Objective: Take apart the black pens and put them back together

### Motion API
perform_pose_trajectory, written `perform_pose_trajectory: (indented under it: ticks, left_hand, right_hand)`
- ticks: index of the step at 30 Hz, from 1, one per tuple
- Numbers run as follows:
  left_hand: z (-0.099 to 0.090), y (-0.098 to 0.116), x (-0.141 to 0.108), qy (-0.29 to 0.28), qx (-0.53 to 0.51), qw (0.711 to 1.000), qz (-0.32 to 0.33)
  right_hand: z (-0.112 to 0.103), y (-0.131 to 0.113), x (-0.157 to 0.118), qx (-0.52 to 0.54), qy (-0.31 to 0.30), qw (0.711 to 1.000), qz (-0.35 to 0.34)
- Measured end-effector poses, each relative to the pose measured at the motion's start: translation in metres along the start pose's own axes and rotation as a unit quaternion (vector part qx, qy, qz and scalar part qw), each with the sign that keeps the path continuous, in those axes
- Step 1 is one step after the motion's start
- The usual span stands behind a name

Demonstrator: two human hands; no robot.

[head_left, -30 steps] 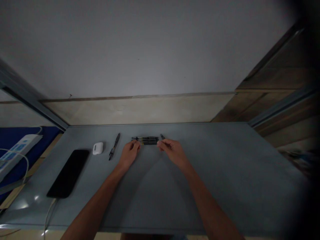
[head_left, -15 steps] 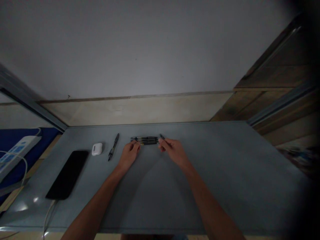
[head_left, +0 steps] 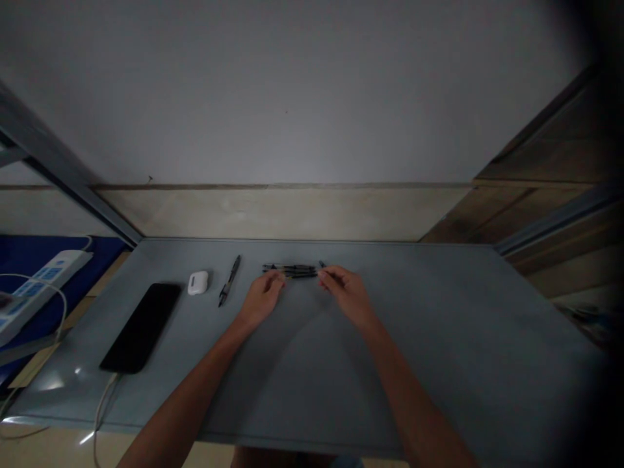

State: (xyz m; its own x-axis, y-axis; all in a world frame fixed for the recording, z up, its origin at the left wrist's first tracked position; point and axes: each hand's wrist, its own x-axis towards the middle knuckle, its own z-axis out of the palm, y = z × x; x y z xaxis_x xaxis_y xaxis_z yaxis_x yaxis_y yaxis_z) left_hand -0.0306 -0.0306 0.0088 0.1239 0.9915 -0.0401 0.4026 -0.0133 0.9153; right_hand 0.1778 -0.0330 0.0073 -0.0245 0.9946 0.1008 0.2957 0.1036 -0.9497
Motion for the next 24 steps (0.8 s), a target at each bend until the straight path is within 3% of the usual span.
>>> perform_pose_trajectory:
  ticks: [3,8,18,24]
  left_hand:
    - [-0.002,0.005,-0.006,-0.004,0.109,0.99,0.093]
    - [-0.004,0.012,-0.015,-0.047,0.261,0.953,0.149]
    - [-0.001,0.014,-0.015,-0.091,0.366,0.914,0.148]
    - [0.002,0.012,-0.016,-0.099,0.397,0.898,0.161]
  right_hand:
    - [-0.001,-0.002,0.0,0.019,0.011,1.0,-0.003]
    - [0.0,-0.005,-0.001,0.051,0.007,0.999,-0.011]
    - [-0.002,-0.007,0.0,0.053,0.055,0.997,-0.012]
    - [0.008,-0.003,-0.004,-0.009,-0.032,0.999,-0.015]
